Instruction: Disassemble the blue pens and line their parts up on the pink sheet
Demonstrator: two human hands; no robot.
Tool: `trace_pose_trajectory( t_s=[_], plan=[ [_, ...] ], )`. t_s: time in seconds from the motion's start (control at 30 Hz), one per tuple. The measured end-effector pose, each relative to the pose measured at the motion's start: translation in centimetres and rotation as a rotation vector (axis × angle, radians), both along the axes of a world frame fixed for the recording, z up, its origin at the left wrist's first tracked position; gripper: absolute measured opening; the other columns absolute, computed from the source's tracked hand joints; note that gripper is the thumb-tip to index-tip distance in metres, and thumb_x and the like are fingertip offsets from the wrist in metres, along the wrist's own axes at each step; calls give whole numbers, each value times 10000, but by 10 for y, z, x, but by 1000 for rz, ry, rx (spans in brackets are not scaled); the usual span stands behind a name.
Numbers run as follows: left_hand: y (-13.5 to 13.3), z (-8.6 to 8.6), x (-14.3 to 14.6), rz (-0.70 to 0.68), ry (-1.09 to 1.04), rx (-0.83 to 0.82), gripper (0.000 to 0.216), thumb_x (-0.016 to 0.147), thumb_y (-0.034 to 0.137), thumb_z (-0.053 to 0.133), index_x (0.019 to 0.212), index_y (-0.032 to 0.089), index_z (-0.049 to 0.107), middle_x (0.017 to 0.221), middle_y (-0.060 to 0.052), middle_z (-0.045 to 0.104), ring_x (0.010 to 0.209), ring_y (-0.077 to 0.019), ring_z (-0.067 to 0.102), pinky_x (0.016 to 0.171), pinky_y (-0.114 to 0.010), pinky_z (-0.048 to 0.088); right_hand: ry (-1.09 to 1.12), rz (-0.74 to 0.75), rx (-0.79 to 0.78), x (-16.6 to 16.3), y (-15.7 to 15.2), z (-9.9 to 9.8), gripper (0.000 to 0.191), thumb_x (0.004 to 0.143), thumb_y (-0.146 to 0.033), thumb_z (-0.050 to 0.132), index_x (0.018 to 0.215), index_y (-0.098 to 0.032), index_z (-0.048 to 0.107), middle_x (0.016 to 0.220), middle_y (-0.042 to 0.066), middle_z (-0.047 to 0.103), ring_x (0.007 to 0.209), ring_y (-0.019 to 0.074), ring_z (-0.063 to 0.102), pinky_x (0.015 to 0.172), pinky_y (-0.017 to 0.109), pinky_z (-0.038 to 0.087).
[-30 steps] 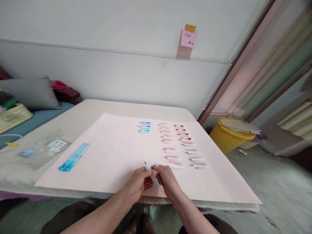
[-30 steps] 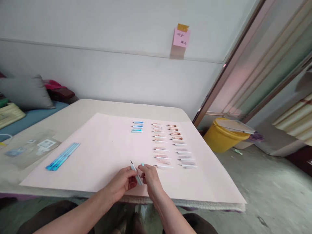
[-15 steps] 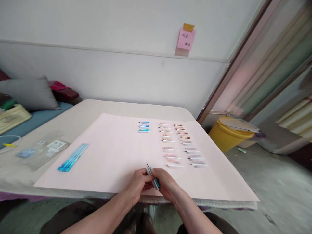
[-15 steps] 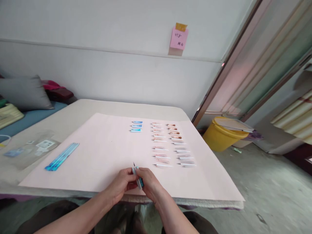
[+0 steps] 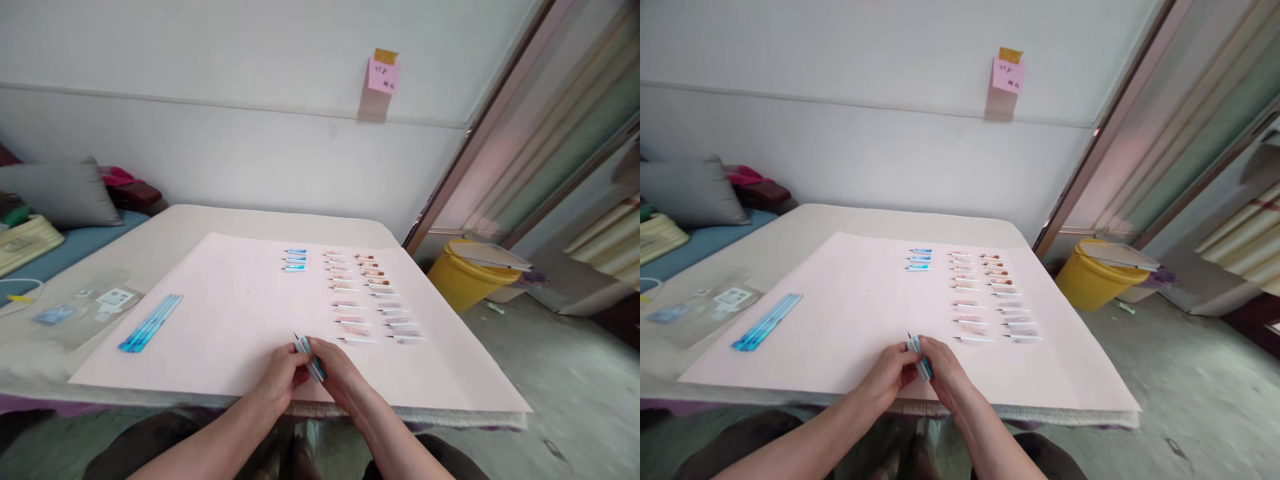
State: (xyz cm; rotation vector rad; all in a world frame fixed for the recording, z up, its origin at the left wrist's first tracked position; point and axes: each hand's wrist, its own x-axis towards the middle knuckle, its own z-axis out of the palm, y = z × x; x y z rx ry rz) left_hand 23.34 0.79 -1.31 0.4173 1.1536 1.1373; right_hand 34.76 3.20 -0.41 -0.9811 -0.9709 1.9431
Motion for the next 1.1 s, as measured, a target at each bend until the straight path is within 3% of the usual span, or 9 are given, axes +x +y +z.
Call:
trace_pose_trajectory(
  t_s=[0.17,0.33,0.47,0.63,0.87,1.0,1.1],
  plan=[
    [10,4,-13,197,-77,58,150,598,146,679,727,127,606,670,-16,619,575,-84,550,553,-202,419,-4,11,-115,1,0,4,391,678,-371,678,1014,-177,636,892,69,657,777,168,604,723,299,465],
    [9,5,-11,222,-76,87,175,606,144,691,750,135,592,708,-11,617,610,-85,560,575,-202,441,-109,-116,-50,-5,-1,3,398,565,-291,756,925,-136,689,772,52,669,648,127,596,683,283,483],
    [8,5,-9,191,-94,89,198,608,160,706,774,138,601,732,-17,619,620,-84,561,585,-198,446,-159,-150,7,-5,3,6,374,526,-288,769,862,-131,720,662,26,654,562,105,556,625,270,488],
    [11,8,-14,123,-36,96,256,596,202,735,804,148,596,780,-23,611,668,-98,573,626,-216,461,-189,-118,30,1,9,11,341,537,-255,752,847,-116,729,686,39,662,566,110,565,633,282,500],
    [17,27,-44,-12,112,126,465,631,288,725,1061,218,564,905,-64,605,789,-161,605,692,-289,486,-234,-47,92,11,14,9,310,569,-270,731,844,-127,730,695,46,664,563,131,586,615,306,505],
    [18,34,-51,-158,238,165,257,613,274,727,831,163,649,790,-46,589,726,-146,583,663,-282,489,-320,-32,165,10,15,7,279,596,-252,694,844,-128,721,641,22,639,556,135,586,586,295,492],
    [19,32,-50,-115,286,194,195,615,272,723,740,137,660,728,-43,585,688,-139,571,659,-285,495,-325,-78,188,9,16,7,299,599,-254,685,871,-129,691,624,3,616,548,141,593,586,306,497]
  ],
)
